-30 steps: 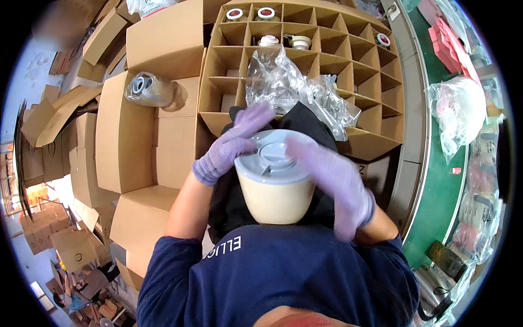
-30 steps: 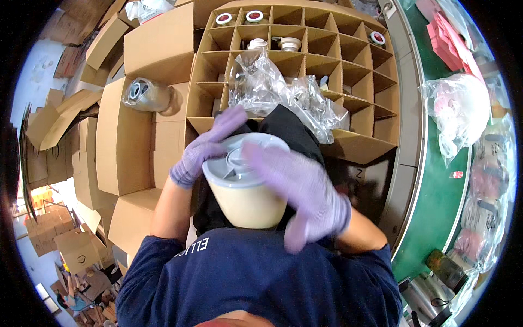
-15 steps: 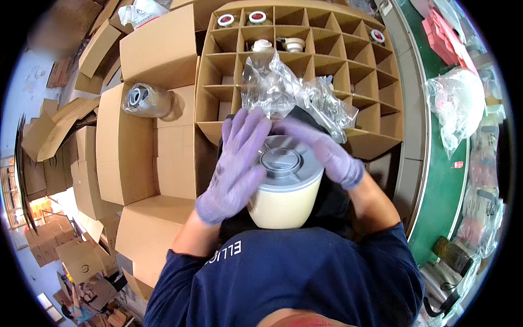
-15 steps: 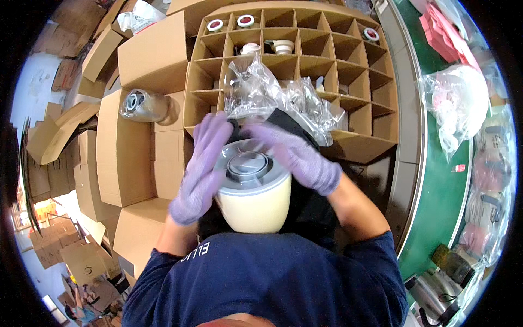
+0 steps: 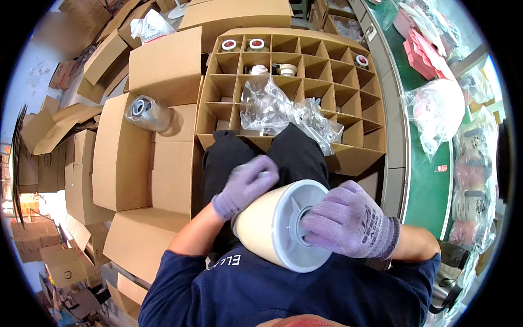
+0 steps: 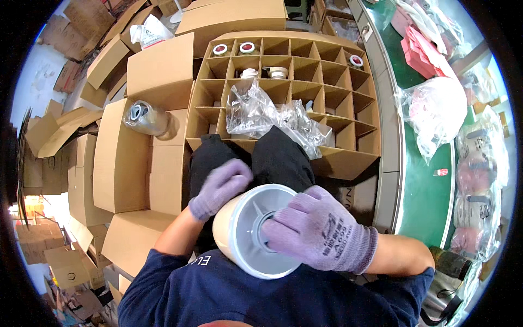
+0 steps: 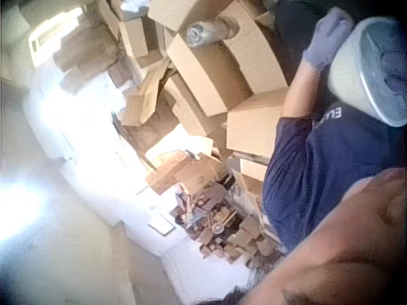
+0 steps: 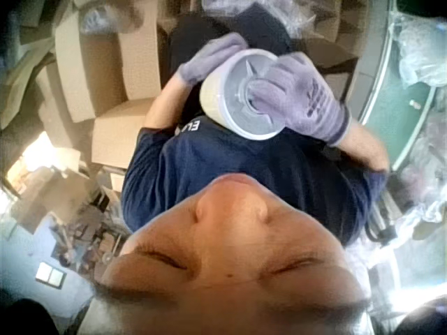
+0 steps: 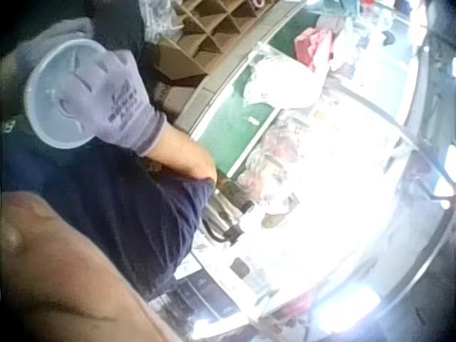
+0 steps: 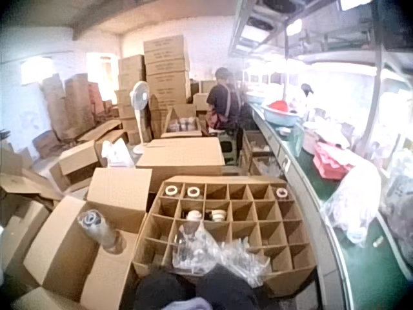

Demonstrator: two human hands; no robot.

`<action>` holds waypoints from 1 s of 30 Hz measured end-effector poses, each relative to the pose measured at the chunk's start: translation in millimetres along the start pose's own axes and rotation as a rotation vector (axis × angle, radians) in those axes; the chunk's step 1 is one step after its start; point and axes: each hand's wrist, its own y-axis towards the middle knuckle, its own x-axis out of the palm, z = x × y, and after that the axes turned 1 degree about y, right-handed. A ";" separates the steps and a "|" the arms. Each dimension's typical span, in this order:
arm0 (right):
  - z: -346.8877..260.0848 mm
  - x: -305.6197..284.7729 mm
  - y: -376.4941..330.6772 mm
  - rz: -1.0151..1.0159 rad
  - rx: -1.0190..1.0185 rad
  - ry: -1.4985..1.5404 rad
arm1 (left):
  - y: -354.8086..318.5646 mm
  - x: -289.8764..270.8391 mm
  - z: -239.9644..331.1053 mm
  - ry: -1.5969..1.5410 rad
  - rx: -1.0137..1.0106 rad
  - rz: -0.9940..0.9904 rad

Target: The person assembles components of a thermos by placing a glass liner into a plastic housing, securing a lid, and then placing the finished item into a plastic bag.

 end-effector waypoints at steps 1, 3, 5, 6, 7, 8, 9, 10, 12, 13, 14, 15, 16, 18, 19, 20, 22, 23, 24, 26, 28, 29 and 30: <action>0.2 6.8 -9.7 -0.027 -0.004 0.022 | -13.2 1.6 26.1 0.241 -0.033 0.187; 4.4 24.8 -28.8 -0.079 -0.024 0.069 | -41.7 4.8 35.7 0.312 -0.005 0.327; 2.7 41.9 -35.2 0.003 0.001 0.080 | -63.7 11.9 30.7 0.356 0.018 0.398; 2.3 50.5 -35.6 0.019 0.069 0.123 | -74.0 16.0 27.7 0.323 -0.034 0.419; 1.7 58.2 -35.2 0.035 0.137 0.166 | -83.4 17.6 28.9 0.300 -0.073 0.416; 1.1 65.4 -32.9 0.082 0.183 0.173 | -93.9 16.7 30.4 0.310 -0.090 0.426; 5.8 66.9 -27.3 0.059 0.147 0.221 | -102.3 15.1 31.4 0.320 -0.107 0.437; 16.0 64.8 -18.0 0.036 0.110 0.269 | -107.0 14.2 31.4 0.236 -0.178 0.474; 39.3 58.3 10.2 -0.035 0.079 0.437 | -116.0 12.1 26.5 0.067 -0.332 0.551; 53.9 47.6 34.5 -0.104 0.153 0.385 | -115.8 8.0 20.8 -0.034 -0.287 0.588; 84.0 53.9 58.8 0.100 0.246 0.249 | -115.5 6.5 19.1 -0.206 -0.353 0.581; 114.2 59.5 83.0 0.306 0.367 0.120 | -115.1 7.7 17.6 -0.378 -0.417 0.568; 144.8 68.0 109.5 0.493 0.486 0.031 | -117.1 13.3 13.3 -0.425 -0.361 0.580; 199.9 70.9 163.7 0.214 0.957 -0.103 | -109.9 6.1 14.9 -0.303 -0.378 0.439; 236.9 92.7 178.2 0.065 1.077 -0.076 | -104.8 -3.7 22.1 -0.178 -0.373 0.341; 253.3 98.5 179.1 -0.149 0.981 -0.063 | -102.2 -21.2 9.7 -0.022 -0.231 0.284; 262.9 114.9 188.2 0.113 0.794 0.205 | -78.3 -57.6 4.2 -0.069 -0.073 0.546; 228.2 113.4 194.9 0.320 0.627 0.420 | -68.7 -83.5 -8.9 0.187 -0.095 0.697; 193.8 97.1 192.4 0.320 0.482 0.706 | -43.6 -99.6 -25.4 0.316 -0.030 0.810; 162.2 91.7 167.3 0.270 0.278 1.009 | 18.2 -110.8 -50.6 0.158 -0.221 0.789; 147.3 76.0 141.4 0.266 0.324 1.181 | 62.9 -100.1 -57.1 -0.238 -0.164 0.271; 149.4 68.2 134.1 0.378 0.341 1.348 | 76.6 -92.1 -53.4 -0.162 -0.138 -0.010; 150.8 65.4 122.1 0.492 0.373 1.518 | 88.3 -87.9 -51.8 -0.026 -0.148 0.044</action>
